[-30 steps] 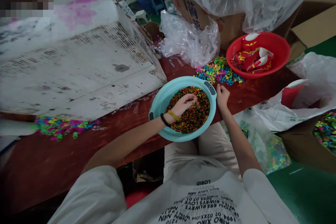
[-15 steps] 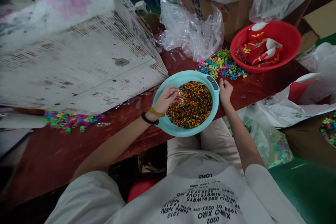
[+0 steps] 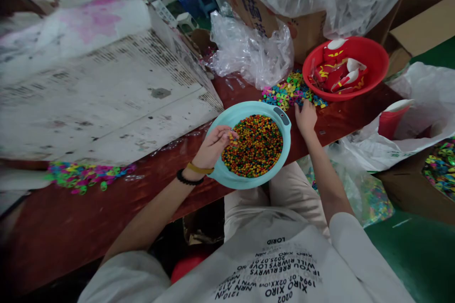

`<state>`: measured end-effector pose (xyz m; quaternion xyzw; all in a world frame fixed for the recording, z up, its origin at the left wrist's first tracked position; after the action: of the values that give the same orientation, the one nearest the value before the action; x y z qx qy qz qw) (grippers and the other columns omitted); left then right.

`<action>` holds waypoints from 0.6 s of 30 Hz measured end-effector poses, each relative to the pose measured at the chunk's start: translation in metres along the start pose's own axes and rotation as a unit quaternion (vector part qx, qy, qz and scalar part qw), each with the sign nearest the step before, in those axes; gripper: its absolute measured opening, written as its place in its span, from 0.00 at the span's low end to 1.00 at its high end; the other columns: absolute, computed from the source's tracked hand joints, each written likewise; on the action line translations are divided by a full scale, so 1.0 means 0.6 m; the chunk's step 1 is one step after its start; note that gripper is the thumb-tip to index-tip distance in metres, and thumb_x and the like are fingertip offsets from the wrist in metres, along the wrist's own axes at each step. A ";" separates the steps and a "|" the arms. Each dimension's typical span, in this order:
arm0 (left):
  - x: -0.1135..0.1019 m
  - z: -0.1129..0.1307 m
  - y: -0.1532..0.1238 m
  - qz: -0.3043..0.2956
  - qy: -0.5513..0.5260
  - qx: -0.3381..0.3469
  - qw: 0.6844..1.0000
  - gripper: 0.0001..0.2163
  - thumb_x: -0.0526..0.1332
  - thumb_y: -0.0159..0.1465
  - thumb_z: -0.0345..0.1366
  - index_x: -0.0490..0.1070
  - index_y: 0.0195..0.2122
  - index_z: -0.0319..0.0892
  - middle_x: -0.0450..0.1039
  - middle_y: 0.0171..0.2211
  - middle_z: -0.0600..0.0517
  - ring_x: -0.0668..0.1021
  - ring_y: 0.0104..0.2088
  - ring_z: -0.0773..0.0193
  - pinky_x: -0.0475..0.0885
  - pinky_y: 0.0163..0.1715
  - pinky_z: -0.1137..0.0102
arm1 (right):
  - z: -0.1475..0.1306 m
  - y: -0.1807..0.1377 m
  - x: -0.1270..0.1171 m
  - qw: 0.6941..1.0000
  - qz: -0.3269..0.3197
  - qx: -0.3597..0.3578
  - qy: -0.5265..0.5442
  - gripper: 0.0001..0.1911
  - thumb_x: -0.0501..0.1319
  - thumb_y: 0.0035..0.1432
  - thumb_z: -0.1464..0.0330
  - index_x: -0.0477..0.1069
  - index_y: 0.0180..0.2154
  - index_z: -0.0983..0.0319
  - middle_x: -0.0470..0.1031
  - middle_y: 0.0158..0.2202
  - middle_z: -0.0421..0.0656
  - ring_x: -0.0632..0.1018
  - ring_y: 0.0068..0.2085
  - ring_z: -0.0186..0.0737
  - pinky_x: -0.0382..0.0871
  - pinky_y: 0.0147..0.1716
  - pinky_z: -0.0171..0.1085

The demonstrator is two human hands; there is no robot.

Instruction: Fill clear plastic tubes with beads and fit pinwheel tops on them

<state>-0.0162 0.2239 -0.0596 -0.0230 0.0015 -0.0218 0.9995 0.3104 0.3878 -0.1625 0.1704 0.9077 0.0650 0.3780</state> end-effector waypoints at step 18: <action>0.036 0.010 -0.001 0.029 -0.266 -0.074 0.961 0.14 0.61 0.74 0.49 0.71 0.39 0.43 0.64 0.30 0.54 0.69 0.29 0.68 0.70 0.31 0.72 | -0.135 -0.009 -0.072 0.902 -0.032 0.020 0.431 0.19 0.69 0.62 0.53 0.78 0.44 0.61 0.79 0.40 0.47 0.80 0.42 0.46 0.77 0.46 0.46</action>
<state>0.0055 0.2224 -0.0534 -0.1014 -0.2618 0.0143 0.9597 0.2800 0.3681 -0.0779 0.1040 0.9880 0.1015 -0.0518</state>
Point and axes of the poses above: each hand's wrist, its own y-axis towards the middle knuckle, its own x-axis out of the palm, z = x × y, the point moved 9 cm from there along y, towards the middle knuckle
